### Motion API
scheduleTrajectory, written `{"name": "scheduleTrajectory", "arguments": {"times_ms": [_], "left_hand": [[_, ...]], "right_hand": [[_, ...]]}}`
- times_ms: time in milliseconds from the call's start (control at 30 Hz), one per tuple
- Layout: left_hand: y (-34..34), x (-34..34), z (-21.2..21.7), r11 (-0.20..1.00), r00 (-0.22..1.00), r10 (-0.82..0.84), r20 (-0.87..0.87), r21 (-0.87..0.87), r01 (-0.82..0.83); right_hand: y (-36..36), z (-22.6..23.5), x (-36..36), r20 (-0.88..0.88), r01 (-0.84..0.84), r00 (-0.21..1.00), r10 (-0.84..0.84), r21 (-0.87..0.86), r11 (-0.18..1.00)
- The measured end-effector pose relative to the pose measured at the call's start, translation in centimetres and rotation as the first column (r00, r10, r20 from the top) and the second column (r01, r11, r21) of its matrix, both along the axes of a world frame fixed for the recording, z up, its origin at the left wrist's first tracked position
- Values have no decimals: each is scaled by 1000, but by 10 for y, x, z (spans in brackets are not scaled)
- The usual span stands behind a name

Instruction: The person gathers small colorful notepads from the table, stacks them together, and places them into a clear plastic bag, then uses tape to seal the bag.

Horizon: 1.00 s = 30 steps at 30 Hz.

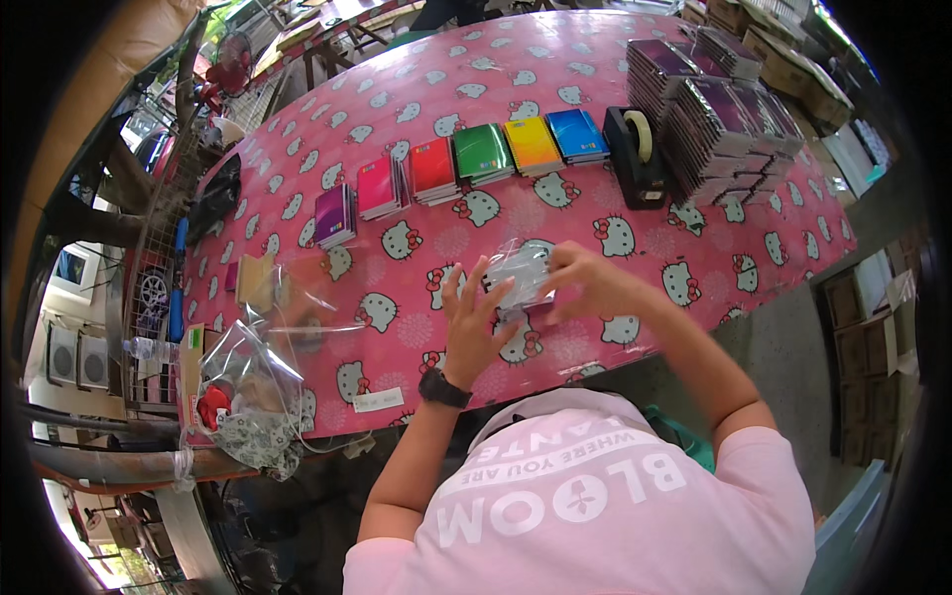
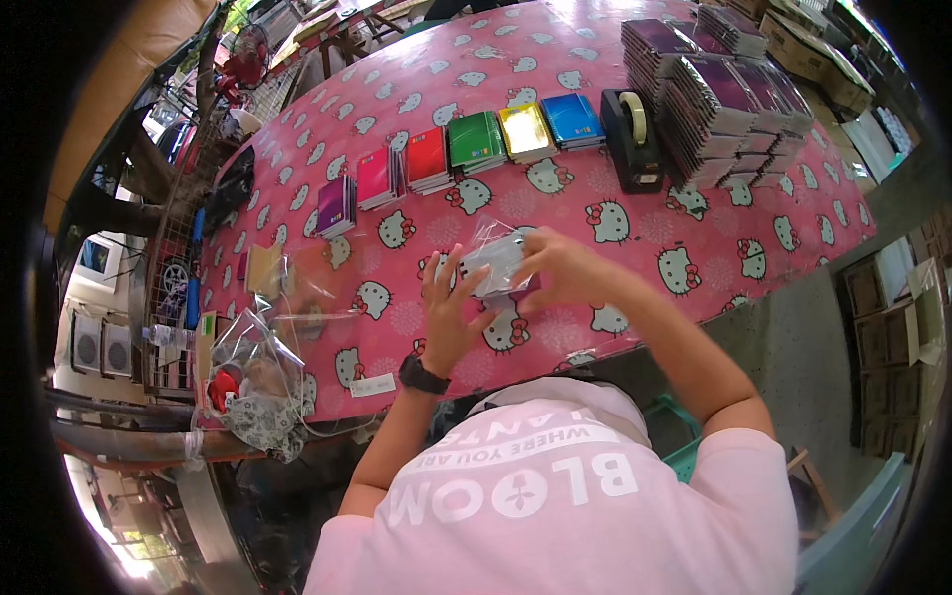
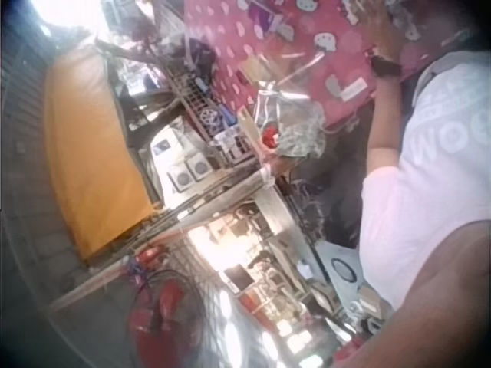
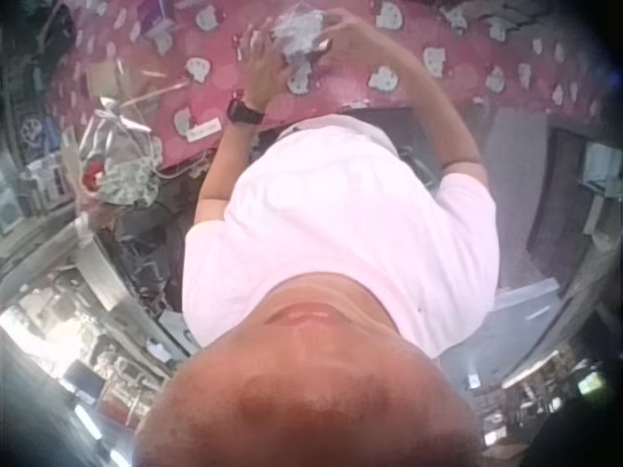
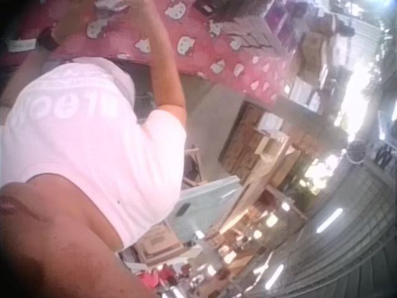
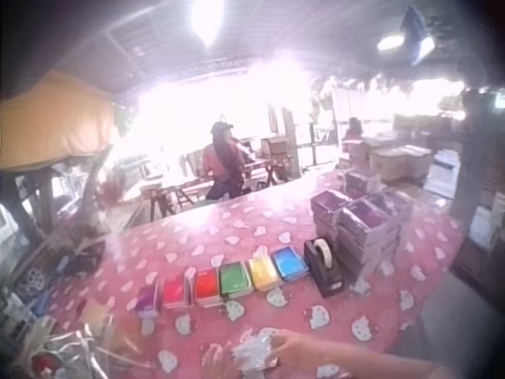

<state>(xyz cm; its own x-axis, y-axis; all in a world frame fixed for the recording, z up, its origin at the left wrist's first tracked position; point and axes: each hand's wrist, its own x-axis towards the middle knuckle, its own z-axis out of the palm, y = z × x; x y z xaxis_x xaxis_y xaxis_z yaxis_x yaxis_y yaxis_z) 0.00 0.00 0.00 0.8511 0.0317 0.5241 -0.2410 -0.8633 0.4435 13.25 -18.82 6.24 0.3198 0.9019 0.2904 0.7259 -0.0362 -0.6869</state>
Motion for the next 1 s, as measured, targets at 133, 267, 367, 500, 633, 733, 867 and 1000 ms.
{"name": "scheduleTrajectory", "arguments": {"times_ms": [133,267,367,500,633,733,867,1000], "left_hand": [[-1,10,19,997,989,-79,125,-13,81],[-3,20,48,518,989,-105,106,-843,145],[31,32,16,595,895,-239,-377,-785,-172],[32,42,15,632,930,-199,-310,-766,-120],[22,48,28,610,942,-240,-236,-792,-43],[29,52,16,541,883,-341,-322,-836,-96],[46,53,0,601,899,-288,-331,-793,-99],[30,42,24,573,909,-361,-208,-819,40]], "right_hand": [[18,6,-11,-333,192,942,-47,417,888],[9,3,27,-547,493,762,-346,146,857],[26,-24,42,-625,135,753,-205,-159,978],[49,-22,34,-493,109,870,2,196,975],[28,-19,44,-724,183,688,-49,108,977],[30,-28,38,-468,54,877,-112,-136,989],[47,-42,23,-544,187,820,-179,-42,981],[39,-51,21,-346,192,932,-106,225,955]]}}
